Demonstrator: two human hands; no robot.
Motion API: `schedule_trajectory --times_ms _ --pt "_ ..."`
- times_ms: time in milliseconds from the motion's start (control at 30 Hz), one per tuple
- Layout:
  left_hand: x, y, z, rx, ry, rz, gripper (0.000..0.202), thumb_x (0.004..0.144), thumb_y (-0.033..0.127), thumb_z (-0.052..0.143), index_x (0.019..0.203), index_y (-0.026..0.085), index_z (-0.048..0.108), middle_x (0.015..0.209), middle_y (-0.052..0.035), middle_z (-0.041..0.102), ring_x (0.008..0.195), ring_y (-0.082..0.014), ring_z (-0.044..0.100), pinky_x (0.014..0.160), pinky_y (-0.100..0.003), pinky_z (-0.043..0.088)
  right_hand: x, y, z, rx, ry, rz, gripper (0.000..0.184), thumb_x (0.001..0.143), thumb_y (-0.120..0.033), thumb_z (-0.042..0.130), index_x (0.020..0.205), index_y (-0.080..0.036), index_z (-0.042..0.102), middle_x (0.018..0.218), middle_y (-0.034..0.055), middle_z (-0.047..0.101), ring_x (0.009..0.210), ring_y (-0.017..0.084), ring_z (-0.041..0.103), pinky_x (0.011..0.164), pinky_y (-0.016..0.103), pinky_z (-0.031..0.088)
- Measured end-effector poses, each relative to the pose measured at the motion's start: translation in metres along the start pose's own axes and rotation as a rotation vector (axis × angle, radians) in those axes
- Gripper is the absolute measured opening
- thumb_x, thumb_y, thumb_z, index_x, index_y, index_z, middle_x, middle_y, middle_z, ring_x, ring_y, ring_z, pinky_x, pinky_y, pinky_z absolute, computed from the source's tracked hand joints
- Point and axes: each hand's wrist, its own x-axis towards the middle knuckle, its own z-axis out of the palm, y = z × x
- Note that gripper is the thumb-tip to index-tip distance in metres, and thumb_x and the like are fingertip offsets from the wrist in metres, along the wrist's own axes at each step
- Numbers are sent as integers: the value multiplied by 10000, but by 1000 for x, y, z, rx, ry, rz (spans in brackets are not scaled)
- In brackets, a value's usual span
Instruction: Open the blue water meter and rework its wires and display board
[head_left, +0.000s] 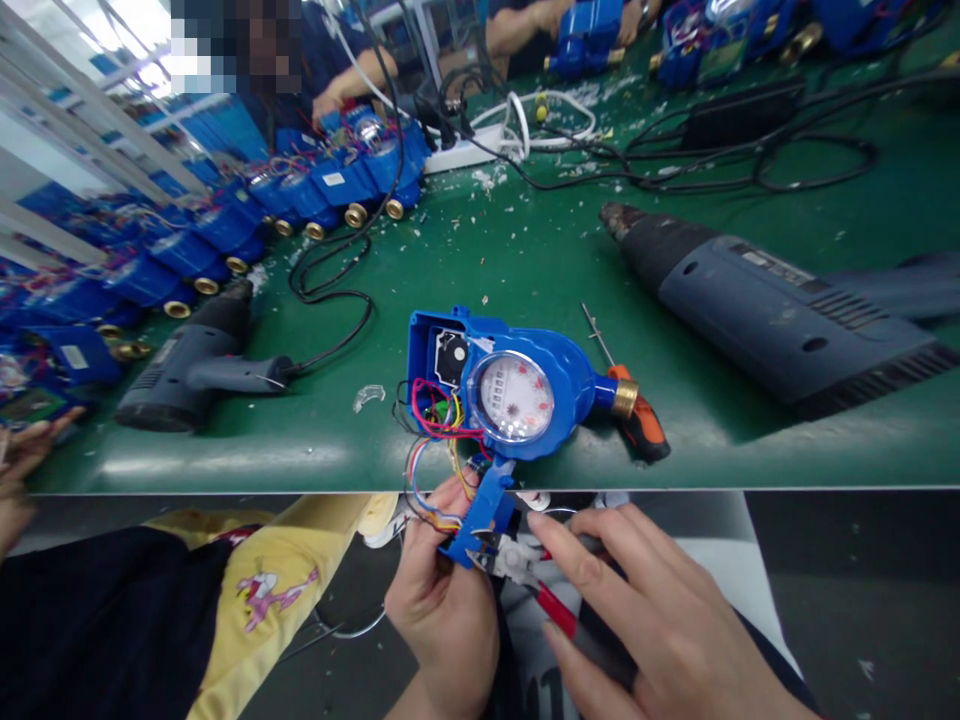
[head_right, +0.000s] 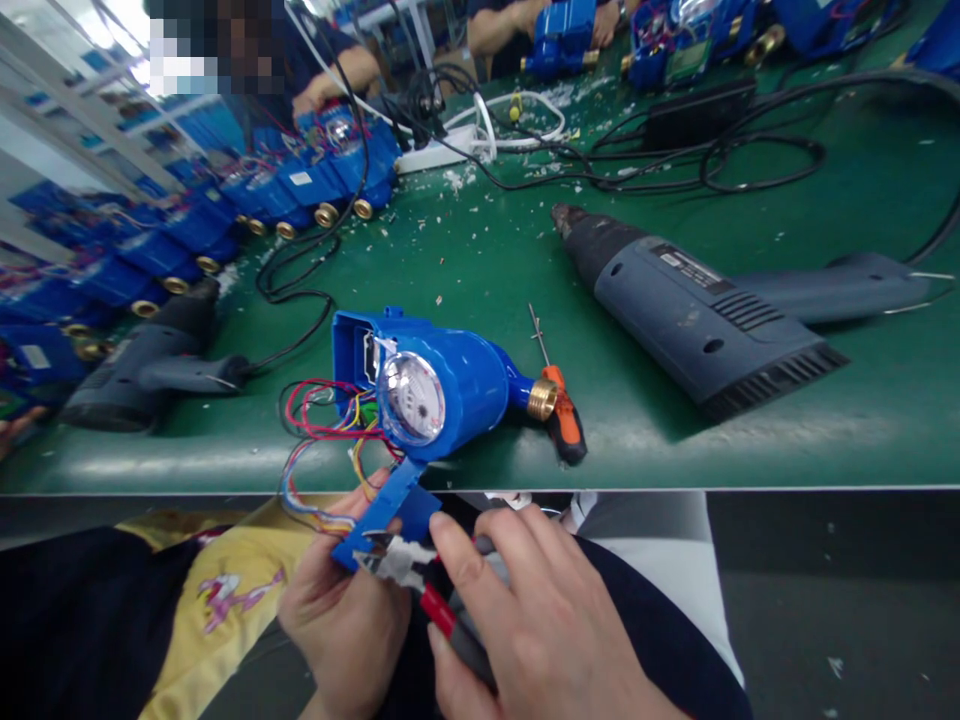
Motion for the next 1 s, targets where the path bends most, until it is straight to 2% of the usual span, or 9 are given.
schedule_trajectory --times_ms 233,333,433,533,667,733,800,900,1000 --pt "1 1 0 88 11 144 393 788 36 704 1061 314 752 1077 20 767 1011 -192 700 969 -350 528 0 2 -2 -22 -22 -57 345 922 -275 454 1177 -161 657 918 69 683 808 203 642 706 312 581" --pt "3 1 -1 148 -11 210 425 780 11 700 1072 316 746 1068 26 772 1000 -182 707 959 -334 535 -2 4 -2 -46 -39 -71 339 939 -257 422 1172 -163 650 912 56 687 798 191 655 644 274 568" --pt "4 3 -3 165 -21 216 432 772 0 695 1070 309 746 1053 19 781 988 -189 722 939 -335 554 -3 5 -1 -75 -35 -79 314 943 -223 407 1137 -164 647 860 47 682 738 183 656 573 264 540" --pt "6 7 -3 141 -30 149 331 763 58 724 1002 282 769 1000 0 793 928 -204 743 891 -334 584 -2 4 -1 39 -39 -104 255 936 -208 435 1082 -174 641 798 30 664 680 160 637 553 245 514" --pt "8 12 -1 32 -42 -118 178 765 179 766 930 243 787 965 -33 802 900 -206 750 857 -289 591 -2 3 -2 268 -20 -92 210 898 -145 444 1032 -180 601 810 27 676 701 139 642 607 220 517" --pt "8 13 -1 -63 -30 -230 175 758 223 787 932 242 781 955 -28 805 900 -186 749 845 -243 584 -3 5 -2 263 15 -27 225 857 -120 433 1020 -174 578 849 45 690 757 152 659 637 226 526" --pt "7 14 -1 -125 -22 -277 174 744 251 805 915 240 775 939 -22 807 888 -176 751 828 -219 584 -2 5 1 226 49 -5 265 810 -103 429 1023 -179 567 908 45 701 837 154 669 699 225 535" --pt "7 19 -3 -156 -70 -358 212 728 264 820 932 236 769 996 -44 803 911 -194 754 826 -233 590 5 3 9 157 79 -133 388 805 -118 411 1168 -160 542 1051 43 701 945 158 659 828 263 523" --pt "9 22 -7 -222 -113 -435 286 698 320 840 963 240 767 1007 -58 801 931 -221 754 829 -262 599 14 -2 18 133 11 -246 489 842 -198 430 1323 -122 472 1055 66 686 873 197 638 747 321 513"
